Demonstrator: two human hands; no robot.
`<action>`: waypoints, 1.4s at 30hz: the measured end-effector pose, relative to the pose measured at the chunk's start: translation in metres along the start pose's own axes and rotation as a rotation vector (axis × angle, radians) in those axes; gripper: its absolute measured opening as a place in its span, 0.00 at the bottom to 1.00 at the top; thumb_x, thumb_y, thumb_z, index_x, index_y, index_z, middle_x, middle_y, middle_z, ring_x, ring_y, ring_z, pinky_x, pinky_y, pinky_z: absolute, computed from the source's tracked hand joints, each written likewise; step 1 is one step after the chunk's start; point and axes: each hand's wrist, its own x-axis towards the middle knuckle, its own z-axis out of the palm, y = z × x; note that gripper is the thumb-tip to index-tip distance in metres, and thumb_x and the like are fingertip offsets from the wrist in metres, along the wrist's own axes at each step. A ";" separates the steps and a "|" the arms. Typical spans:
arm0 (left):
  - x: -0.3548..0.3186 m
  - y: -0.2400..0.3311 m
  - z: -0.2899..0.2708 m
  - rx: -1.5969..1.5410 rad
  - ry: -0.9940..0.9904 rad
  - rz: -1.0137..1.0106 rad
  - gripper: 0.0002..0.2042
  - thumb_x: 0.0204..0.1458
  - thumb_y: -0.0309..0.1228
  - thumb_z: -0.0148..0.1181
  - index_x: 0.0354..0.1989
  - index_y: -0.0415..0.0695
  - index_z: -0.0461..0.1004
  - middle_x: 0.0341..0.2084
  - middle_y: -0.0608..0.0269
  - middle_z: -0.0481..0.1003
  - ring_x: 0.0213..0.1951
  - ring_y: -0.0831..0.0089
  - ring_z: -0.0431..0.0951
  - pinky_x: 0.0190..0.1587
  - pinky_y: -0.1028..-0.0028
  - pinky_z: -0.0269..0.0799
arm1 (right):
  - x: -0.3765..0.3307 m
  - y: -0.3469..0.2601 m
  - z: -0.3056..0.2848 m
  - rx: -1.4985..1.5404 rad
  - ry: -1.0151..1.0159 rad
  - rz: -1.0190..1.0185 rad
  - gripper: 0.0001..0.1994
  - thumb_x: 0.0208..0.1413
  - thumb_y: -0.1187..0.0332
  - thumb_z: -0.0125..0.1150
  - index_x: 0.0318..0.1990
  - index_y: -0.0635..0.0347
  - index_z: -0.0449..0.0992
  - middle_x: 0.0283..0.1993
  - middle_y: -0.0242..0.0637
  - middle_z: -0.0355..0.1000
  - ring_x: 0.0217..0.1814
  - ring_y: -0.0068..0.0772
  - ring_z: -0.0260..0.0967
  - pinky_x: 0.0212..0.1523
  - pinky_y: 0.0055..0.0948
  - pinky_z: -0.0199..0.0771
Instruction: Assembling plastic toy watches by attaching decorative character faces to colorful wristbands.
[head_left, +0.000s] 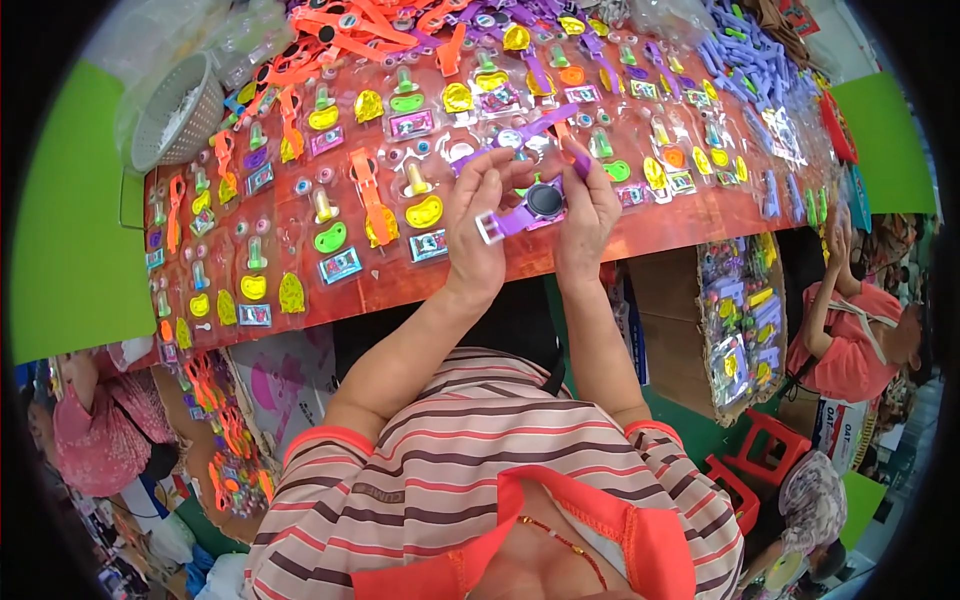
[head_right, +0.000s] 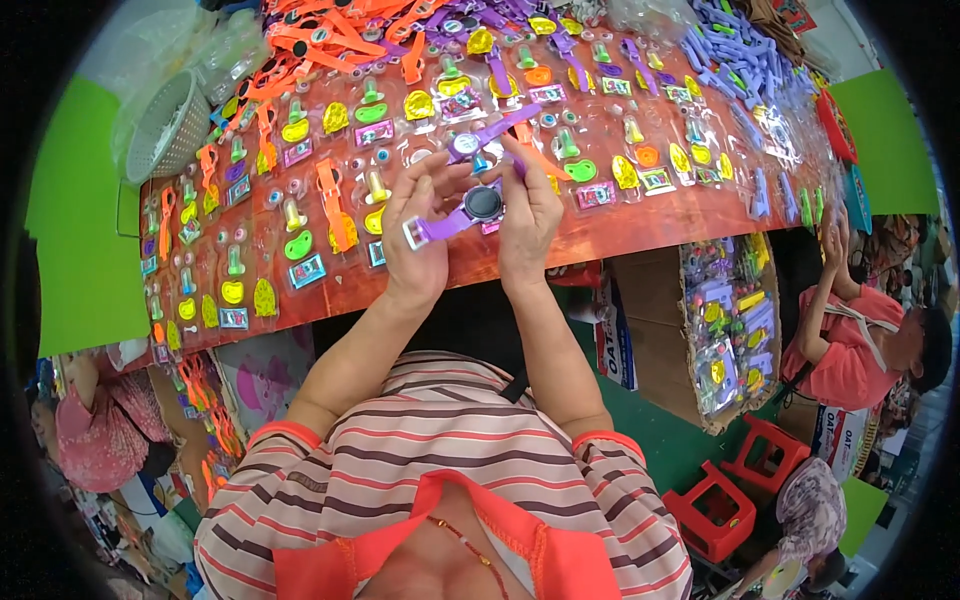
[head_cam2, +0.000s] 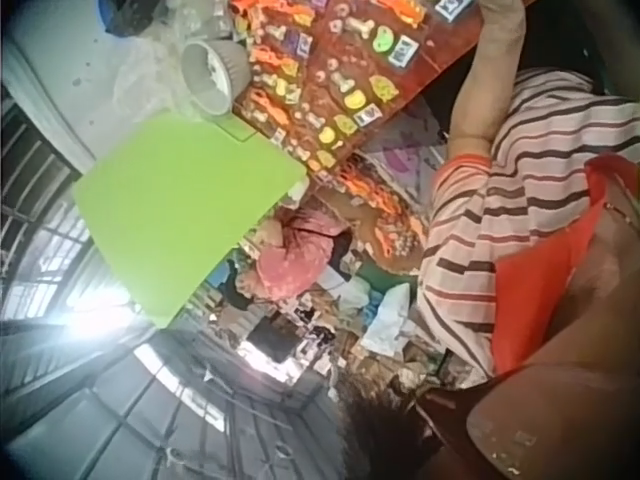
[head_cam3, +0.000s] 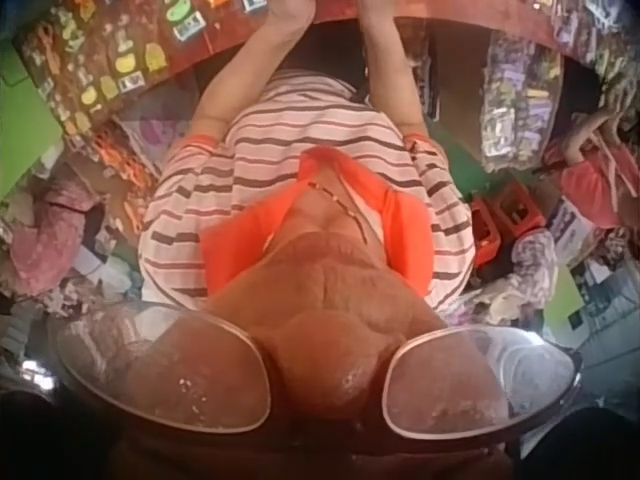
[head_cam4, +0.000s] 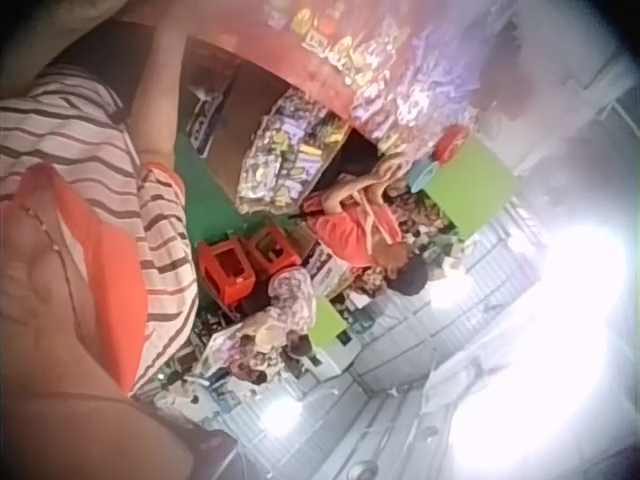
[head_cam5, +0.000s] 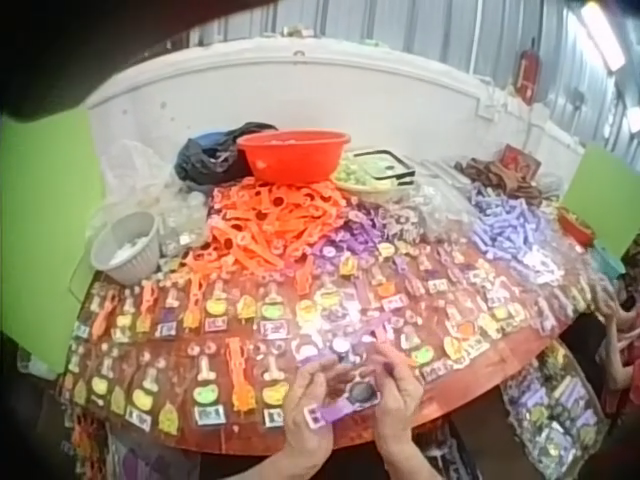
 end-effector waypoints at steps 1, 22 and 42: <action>0.001 0.000 -0.002 -0.133 0.002 -0.064 0.15 0.60 0.33 0.46 0.52 0.37 0.64 0.43 0.52 0.73 0.44 0.68 0.74 0.47 0.71 0.71 | 0.000 0.005 0.000 -0.016 0.021 -0.007 0.13 0.58 0.77 0.48 0.48 0.65 0.74 0.32 0.26 0.70 0.30 0.12 0.61 0.30 0.14 0.57; -0.070 -0.029 0.006 -0.258 -0.040 -0.529 0.28 0.58 0.38 0.48 0.67 0.48 0.49 0.59 0.66 0.63 0.57 0.73 0.63 0.49 0.68 0.63 | 0.000 0.005 -0.045 -0.284 0.111 0.013 0.13 0.57 0.73 0.49 0.47 0.63 0.75 0.23 0.26 0.65 0.24 0.14 0.59 0.25 0.17 0.57; -0.034 -0.011 -0.019 0.287 -0.113 -0.170 0.21 0.61 0.30 0.38 0.62 0.38 0.58 0.27 0.60 0.75 0.33 0.77 0.75 0.41 0.77 0.69 | -0.044 -0.007 -0.041 -1.227 -0.323 -0.745 0.19 0.46 0.71 0.60 0.49 0.58 0.74 0.24 0.32 0.62 0.28 0.33 0.63 0.41 0.34 0.60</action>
